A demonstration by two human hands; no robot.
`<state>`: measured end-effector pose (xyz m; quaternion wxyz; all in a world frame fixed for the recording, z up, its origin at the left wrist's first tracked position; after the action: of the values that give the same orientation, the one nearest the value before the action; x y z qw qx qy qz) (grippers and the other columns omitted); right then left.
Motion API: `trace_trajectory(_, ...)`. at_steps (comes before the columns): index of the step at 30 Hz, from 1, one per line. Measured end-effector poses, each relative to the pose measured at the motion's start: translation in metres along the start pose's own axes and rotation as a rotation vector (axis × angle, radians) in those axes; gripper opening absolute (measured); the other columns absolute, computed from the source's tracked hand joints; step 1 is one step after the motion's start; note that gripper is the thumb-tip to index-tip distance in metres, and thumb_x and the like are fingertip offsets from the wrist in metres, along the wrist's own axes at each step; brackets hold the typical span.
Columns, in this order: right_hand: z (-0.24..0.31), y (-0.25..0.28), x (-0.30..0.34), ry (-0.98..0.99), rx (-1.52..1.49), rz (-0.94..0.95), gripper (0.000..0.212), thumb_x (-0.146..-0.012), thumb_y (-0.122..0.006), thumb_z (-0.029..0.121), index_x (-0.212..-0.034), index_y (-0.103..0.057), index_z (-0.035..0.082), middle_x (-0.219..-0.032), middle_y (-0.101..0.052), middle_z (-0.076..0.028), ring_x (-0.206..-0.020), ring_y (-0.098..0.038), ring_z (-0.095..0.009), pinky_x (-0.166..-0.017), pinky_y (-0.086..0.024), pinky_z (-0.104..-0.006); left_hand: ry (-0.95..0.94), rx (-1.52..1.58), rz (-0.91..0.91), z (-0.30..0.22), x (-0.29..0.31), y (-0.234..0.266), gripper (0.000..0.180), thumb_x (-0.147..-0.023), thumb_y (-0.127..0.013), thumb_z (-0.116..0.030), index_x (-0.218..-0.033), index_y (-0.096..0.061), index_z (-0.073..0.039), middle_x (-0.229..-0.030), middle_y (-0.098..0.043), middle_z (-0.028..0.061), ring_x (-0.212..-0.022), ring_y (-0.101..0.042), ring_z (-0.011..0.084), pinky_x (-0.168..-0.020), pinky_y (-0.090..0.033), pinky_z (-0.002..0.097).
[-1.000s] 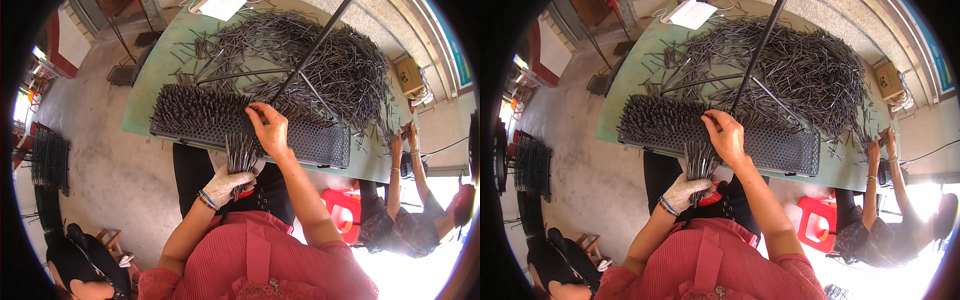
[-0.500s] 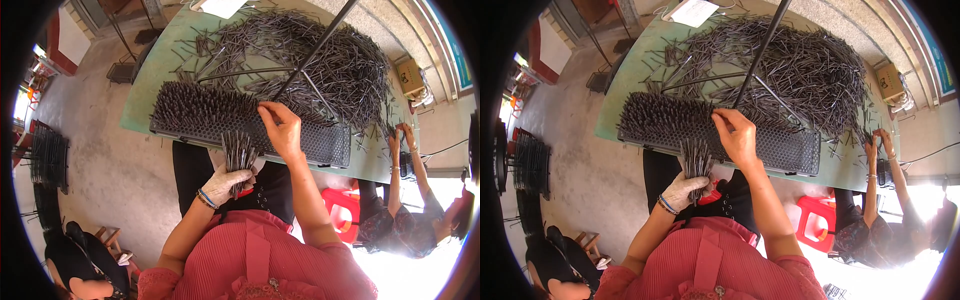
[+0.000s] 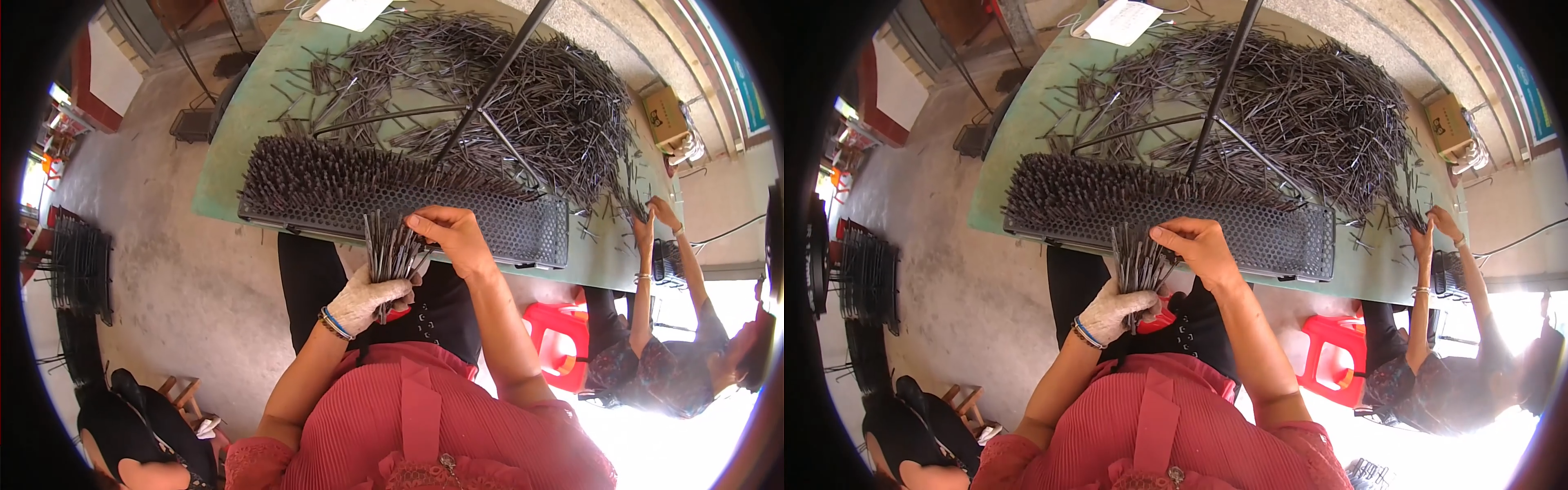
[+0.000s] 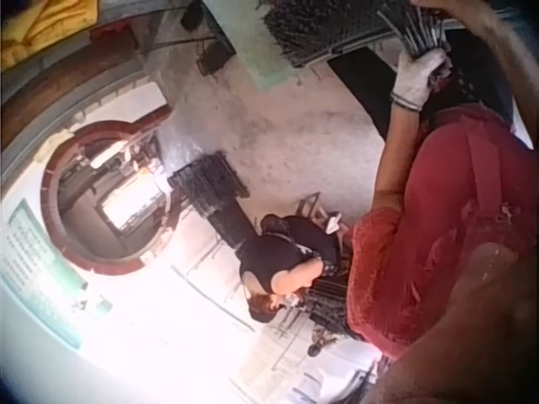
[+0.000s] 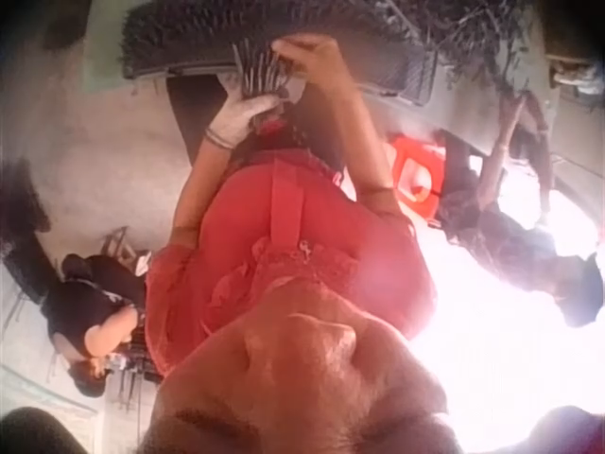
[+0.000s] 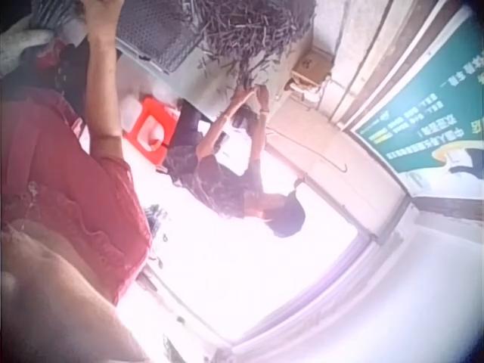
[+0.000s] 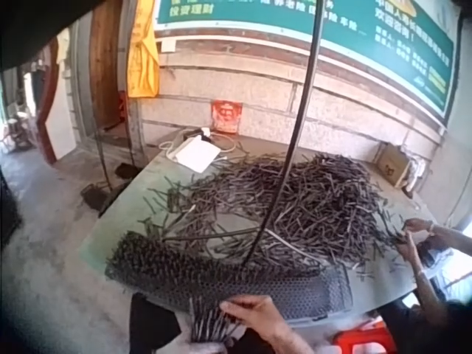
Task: Inserting small metal rods into a perforated grid plate.
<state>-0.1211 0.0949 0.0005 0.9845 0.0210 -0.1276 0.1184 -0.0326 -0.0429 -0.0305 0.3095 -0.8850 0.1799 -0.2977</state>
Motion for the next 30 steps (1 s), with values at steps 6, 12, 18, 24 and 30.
trace_trajectory(6,0.001,0.002,-0.001,-0.016,-0.076,-0.061,0.021,-0.089,-0.070,0.018,-0.092,-0.071,-0.003,-0.081,-0.069,-0.003,-0.074,-0.058,-0.007,-0.064,-0.045,-0.0215,-0.018,-0.032,0.039,-0.001,-0.001,-0.003,0.031,-0.082,-0.066,-0.007,-0.112,-0.058,-0.002,-0.096,-0.064,0.0059,-0.076,-0.060,0.0129,-0.067,-0.052,0.0271)
trace_trajectory(12,0.034,0.017,-0.004,0.360,0.021,-0.341,0.023,-0.095,-0.062,0.017,-0.099,-0.062,-0.005,-0.083,-0.069,-0.006,-0.076,-0.061,-0.009,-0.071,-0.049,-0.0232,0.004,-0.017,-0.017,0.001,0.000,0.002,0.026,-0.083,-0.064,-0.007,-0.108,-0.060,0.001,-0.093,-0.065,0.0066,-0.073,-0.061,0.0129,-0.066,-0.052,0.0270)
trace_trajectory(18,0.046,0.023,-0.017,0.525,0.032,-0.565,0.018,-0.095,-0.063,0.015,-0.098,-0.062,-0.003,-0.085,-0.070,-0.006,-0.073,-0.060,-0.007,-0.069,-0.048,-0.0203,0.048,-0.024,-0.051,0.007,-0.001,0.005,0.025,-0.083,-0.064,-0.007,-0.107,-0.060,0.000,-0.092,-0.065,0.0061,-0.073,-0.061,0.0122,-0.064,-0.054,0.0266)
trace_trajectory(24,0.031,0.018,-0.022,0.551,0.264,-0.672,0.017,-0.092,-0.066,0.013,-0.097,-0.062,-0.002,-0.084,-0.070,-0.007,-0.073,-0.064,-0.010,-0.069,-0.051,-0.0232,0.044,-0.009,-0.040,0.006,-0.001,0.004,0.024,-0.084,-0.064,-0.007,-0.106,-0.060,-0.001,-0.092,-0.065,0.0059,-0.073,-0.062,0.0119,-0.063,-0.054,0.0263)
trace_trajectory(30,0.045,0.009,-0.008,0.703,0.515,-0.739,0.017,-0.086,-0.071,0.011,-0.095,-0.062,0.000,-0.079,-0.068,-0.013,-0.068,-0.066,-0.022,-0.063,-0.052,-0.0307,0.007,-0.023,-0.043,0.002,0.000,0.002,0.023,-0.084,-0.064,-0.007,-0.106,-0.060,-0.001,-0.092,-0.066,0.0059,-0.071,-0.061,0.0115,-0.063,-0.054,0.0261)
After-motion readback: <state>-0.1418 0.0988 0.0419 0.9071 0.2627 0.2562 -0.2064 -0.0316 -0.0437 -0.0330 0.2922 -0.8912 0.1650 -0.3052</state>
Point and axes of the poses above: each hand's wrist, its own x-axis away from the middle knuckle, its own y-axis out of the back of the hand, z = x × y, the point moved 6 cm from there along -x, towards the middle knuckle
